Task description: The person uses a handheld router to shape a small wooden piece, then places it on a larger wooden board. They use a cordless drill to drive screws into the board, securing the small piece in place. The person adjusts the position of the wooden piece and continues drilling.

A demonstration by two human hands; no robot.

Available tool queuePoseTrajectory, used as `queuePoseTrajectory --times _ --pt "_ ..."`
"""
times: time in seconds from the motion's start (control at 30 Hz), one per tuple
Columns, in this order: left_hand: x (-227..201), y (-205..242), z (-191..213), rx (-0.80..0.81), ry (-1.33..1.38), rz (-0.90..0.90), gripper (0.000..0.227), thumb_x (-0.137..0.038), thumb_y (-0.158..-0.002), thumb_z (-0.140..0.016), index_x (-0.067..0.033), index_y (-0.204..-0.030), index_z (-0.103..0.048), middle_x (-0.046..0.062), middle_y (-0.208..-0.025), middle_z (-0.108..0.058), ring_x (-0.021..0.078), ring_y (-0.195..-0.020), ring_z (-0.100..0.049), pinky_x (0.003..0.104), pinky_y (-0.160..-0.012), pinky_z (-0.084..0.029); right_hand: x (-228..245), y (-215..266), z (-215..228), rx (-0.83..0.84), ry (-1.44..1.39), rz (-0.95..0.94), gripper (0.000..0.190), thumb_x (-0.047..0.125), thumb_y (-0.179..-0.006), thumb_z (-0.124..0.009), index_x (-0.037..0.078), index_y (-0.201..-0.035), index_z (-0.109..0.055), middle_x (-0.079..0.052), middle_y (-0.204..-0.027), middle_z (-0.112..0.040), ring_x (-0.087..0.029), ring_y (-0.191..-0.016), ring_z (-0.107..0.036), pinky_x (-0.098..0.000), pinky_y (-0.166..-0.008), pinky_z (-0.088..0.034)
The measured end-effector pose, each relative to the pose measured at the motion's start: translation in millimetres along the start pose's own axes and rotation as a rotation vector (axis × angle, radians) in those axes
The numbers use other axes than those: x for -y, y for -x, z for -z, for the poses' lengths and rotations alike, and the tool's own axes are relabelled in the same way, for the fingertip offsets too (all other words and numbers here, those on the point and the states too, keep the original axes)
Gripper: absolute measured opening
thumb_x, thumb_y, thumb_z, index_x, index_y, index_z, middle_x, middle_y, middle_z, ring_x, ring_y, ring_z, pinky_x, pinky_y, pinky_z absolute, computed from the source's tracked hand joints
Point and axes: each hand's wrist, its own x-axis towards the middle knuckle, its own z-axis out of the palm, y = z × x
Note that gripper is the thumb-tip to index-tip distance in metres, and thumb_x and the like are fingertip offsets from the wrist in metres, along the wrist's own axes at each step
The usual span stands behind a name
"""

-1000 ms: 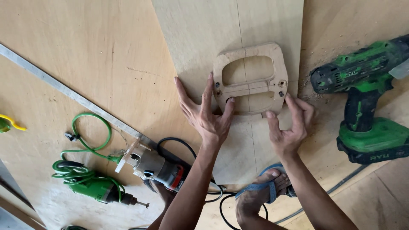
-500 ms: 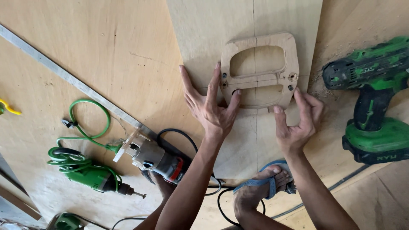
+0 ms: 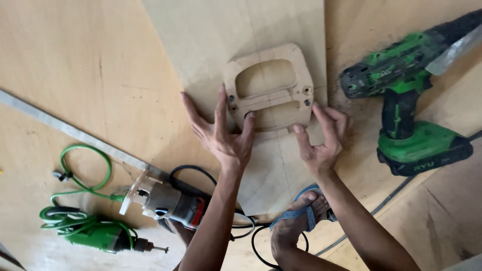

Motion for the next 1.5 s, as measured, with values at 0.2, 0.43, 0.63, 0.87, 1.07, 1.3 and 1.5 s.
queuePoseTrajectory --times 0.2,0.43,0.63,0.87,1.07,1.3,1.5 --pt "5 0 -5 -0.039 -0.004 -0.040 0.067 -0.048 -0.078 -0.088 -0.0310 -0.141 -0.069 0.026 -0.168 -0.021 0.0491 -0.150 -0.039 0.053 -0.121 -0.034 1 -2 2 -0.037 -0.032 -0.055 0.046 0.024 -0.088 -0.085 0.001 -0.127 -0.074 -0.016 -0.117 -0.064 -0.033 -0.108 -0.069 -0.0464 -0.097 -0.054" --pt "1 -1 -5 -0.069 -0.019 -0.080 0.065 -0.042 -0.078 -0.089 -0.0244 -0.138 -0.072 0.028 -0.165 -0.026 0.0505 -0.148 -0.041 0.057 -0.120 -0.036 -4 -2 3 -0.028 0.013 -0.028 0.046 0.031 -0.087 -0.083 0.005 -0.124 -0.076 -0.012 -0.110 -0.066 -0.028 -0.100 -0.064 -0.0419 -0.093 -0.050" --pt "0 -2 -7 -0.090 -0.018 -0.104 0.064 -0.041 -0.078 -0.089 -0.0227 -0.137 -0.072 0.030 -0.164 -0.027 0.0513 -0.147 -0.041 0.060 -0.119 -0.035 3 -10 5 -0.040 0.025 -0.033 0.045 0.035 -0.088 -0.081 0.006 -0.123 -0.077 -0.011 -0.109 -0.068 -0.028 -0.099 -0.063 -0.0416 -0.091 -0.049" --pt "-4 -3 -7 -0.091 -0.030 -0.092 0.062 -0.038 -0.077 -0.088 -0.0197 -0.135 -0.073 0.031 -0.163 -0.029 0.0527 -0.146 -0.042 0.061 -0.118 -0.036 1 -7 6 -0.008 0.034 -0.044 0.044 0.033 -0.088 -0.081 0.008 -0.124 -0.076 -0.010 -0.110 -0.068 -0.028 -0.101 -0.061 -0.0403 -0.091 -0.048" --pt "0 -3 -6 -0.079 -0.001 -0.073 0.064 -0.038 -0.074 -0.090 -0.0211 -0.133 -0.074 0.031 -0.163 -0.026 0.0537 -0.148 -0.038 0.059 -0.121 -0.033 -2 -5 2 -0.040 0.034 -0.023 0.044 0.032 -0.089 -0.080 0.008 -0.125 -0.076 -0.009 -0.112 -0.068 -0.025 -0.100 -0.061 -0.0395 -0.093 -0.048" --pt "-5 -2 10 -0.030 0.066 0.014 0.065 -0.041 -0.076 -0.089 -0.0210 -0.134 -0.069 0.035 -0.165 -0.021 0.0628 -0.146 -0.033 0.062 -0.119 -0.034 3 2 5 0.057 -0.039 0.003 0.047 0.022 -0.091 -0.084 -0.002 -0.129 -0.072 -0.019 -0.119 -0.062 -0.034 -0.105 -0.065 -0.0465 -0.094 -0.053" --pt "-13 4 31 0.018 0.226 0.115 0.084 -0.042 -0.076 -0.089 -0.0261 -0.150 -0.053 0.030 -0.170 -0.017 0.0512 -0.157 -0.026 0.059 -0.127 -0.023 13 0 6 0.088 0.026 0.066 0.045 0.018 -0.095 -0.082 -0.007 -0.130 -0.068 -0.022 -0.120 -0.057 -0.040 -0.116 -0.059 -0.0551 -0.100 -0.045"
